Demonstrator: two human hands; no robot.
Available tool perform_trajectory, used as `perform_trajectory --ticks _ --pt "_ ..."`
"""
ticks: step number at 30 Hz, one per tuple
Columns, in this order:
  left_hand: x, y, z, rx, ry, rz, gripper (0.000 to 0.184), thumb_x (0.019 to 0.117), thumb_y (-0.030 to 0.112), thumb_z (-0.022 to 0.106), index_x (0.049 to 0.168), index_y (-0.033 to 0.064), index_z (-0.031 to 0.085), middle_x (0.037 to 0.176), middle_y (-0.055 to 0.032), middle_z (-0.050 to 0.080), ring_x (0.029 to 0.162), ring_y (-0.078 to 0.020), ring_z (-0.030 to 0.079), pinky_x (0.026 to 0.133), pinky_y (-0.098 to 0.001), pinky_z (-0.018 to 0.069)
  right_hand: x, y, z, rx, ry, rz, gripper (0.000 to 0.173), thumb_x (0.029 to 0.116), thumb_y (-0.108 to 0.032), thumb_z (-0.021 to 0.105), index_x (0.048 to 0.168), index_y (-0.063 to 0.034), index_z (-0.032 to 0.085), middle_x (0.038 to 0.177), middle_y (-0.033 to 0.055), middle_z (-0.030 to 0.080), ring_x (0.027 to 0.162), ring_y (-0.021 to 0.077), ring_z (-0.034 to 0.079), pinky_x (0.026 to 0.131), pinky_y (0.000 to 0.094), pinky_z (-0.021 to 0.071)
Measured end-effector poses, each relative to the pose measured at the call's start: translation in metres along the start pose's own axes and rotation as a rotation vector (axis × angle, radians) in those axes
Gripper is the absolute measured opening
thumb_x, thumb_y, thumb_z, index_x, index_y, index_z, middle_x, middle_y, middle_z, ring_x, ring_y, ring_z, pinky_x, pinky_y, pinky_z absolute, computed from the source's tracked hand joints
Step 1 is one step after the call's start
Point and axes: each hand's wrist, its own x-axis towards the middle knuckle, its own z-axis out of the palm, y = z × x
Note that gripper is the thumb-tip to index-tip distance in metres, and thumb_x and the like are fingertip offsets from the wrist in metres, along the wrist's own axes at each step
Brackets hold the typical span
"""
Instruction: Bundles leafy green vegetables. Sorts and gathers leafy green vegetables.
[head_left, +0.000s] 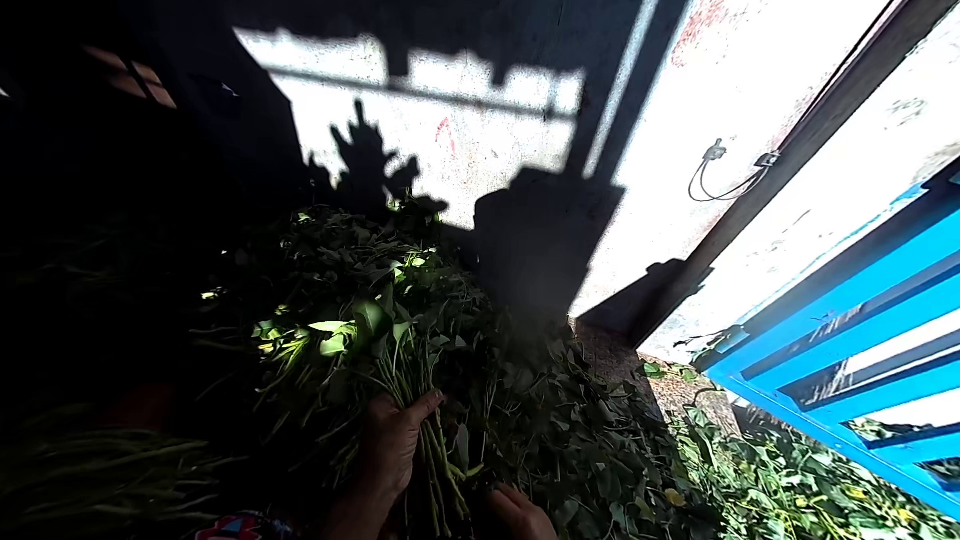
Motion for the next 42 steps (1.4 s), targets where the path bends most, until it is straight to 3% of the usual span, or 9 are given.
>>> perform_trajectory --ticks 4,7,10,14,18,22,26,33,42 --pt "0.001 0.008 -0.004 -0.011 -0.023 -0.010 0.018 0.0844 -0.009 0.076 0.099 -0.0093 0.065 0.086 -0.0187 0.072 0.066 -0.0245 0.071 0.060 -0.0342 0.0620 -0.001 0.007 -0.038 -0.409 -0.357 0.498 0.034 0.1014 -0.029 0.056 0.127 -0.0127 0.072 0.134 0.0295 0.058 0.126 0.0499 0.054 0.095 0.0638 0.0517" --pt "-0.007 0.002 0.000 0.004 -0.104 -0.028 0.016 0.0856 -0.007 0.076 0.098 -0.0079 0.066 0.086 -0.0178 0.072 0.067 -0.0241 0.071 0.063 -0.0338 0.0624 0.010 0.003 -0.033 -0.234 0.111 0.236 0.032 0.1011 -0.034 0.058 0.113 -0.0112 0.076 0.108 0.0148 0.067 0.099 0.0282 0.067 0.081 0.0446 0.0581" --pt "-0.012 -0.005 0.004 0.012 -0.161 -0.038 0.020 0.0836 -0.007 0.077 0.099 -0.0077 0.065 0.087 -0.0175 0.073 0.070 -0.0242 0.072 0.065 -0.0341 0.0631 0.034 -0.006 -0.010 0.189 0.139 0.083 0.040 0.1033 -0.031 0.058 0.133 -0.0047 0.064 0.115 0.0127 0.067 0.095 0.0185 0.069 0.081 0.0375 0.0608" --pt "-0.011 -0.005 0.002 0.027 -0.153 -0.051 0.019 0.0842 -0.005 0.077 0.098 -0.0068 0.065 0.083 -0.0161 0.072 0.067 -0.0228 0.071 0.064 -0.0338 0.0622 0.044 -0.023 0.013 0.630 0.042 0.142 0.026 0.1084 -0.019 0.044 0.108 0.0006 0.062 0.074 0.0032 0.057 0.059 0.0101 0.054 0.056 0.0286 0.0489" --pt "-0.009 0.004 -0.003 -0.004 -0.027 -0.027 0.014 0.0862 -0.007 0.074 0.096 -0.0075 0.065 0.079 -0.0155 0.071 0.062 -0.0218 0.069 0.058 -0.0323 0.0610 0.032 -0.028 0.035 0.472 0.193 0.156 0.039 0.1099 -0.027 0.043 0.086 -0.0025 0.062 0.060 0.0010 0.050 0.052 0.0102 0.051 0.052 0.0313 0.0458" --pt "0.013 0.026 -0.022 -0.099 0.180 0.184 0.024 0.0854 -0.009 0.074 0.107 -0.0051 0.064 0.086 -0.0139 0.072 0.065 -0.0210 0.070 0.059 -0.0328 0.0620 0.031 0.028 0.032 0.187 0.065 0.332 0.057 0.1083 -0.047 0.040 0.080 -0.0066 0.069 0.071 0.0105 0.061 0.069 0.0238 0.062 0.065 0.0466 0.0518" --pt "0.017 0.047 -0.039 -0.182 0.270 0.295 0.037 0.0862 -0.010 0.072 0.119 0.0011 0.059 0.093 -0.0110 0.071 0.071 -0.0223 0.072 0.062 -0.0383 0.0644 0.076 0.107 0.018 -0.190 0.184 0.711 0.036 0.1032 -0.030 0.053 0.127 -0.0083 0.071 0.135 0.0227 0.060 0.126 0.0397 0.057 0.105 0.0527 0.0479" --pt "-0.009 0.055 -0.023 -0.130 0.076 -0.028 0.021 0.0928 -0.008 0.065 0.112 -0.0051 0.056 0.083 -0.0159 0.073 0.068 -0.0281 0.074 0.066 -0.0427 0.0662 0.154 0.186 0.057 -0.028 -0.009 0.845 0.037 0.1043 -0.029 0.052 0.127 -0.0057 0.069 0.126 0.0198 0.069 0.121 0.0356 0.064 0.104 0.0572 0.0490" --pt "-0.012 0.049 -0.025 -0.133 -0.005 -0.063 0.014 0.0935 -0.009 0.063 0.106 -0.0054 0.057 0.080 -0.0182 0.073 0.068 -0.0302 0.075 0.067 -0.0436 0.0662 0.143 0.135 0.030 0.124 0.478 0.717 0.030 0.1039 -0.020 0.053 0.119 0.0008 0.068 0.108 0.0213 0.070 0.104 0.0359 0.068 0.094 0.0567 0.0520"
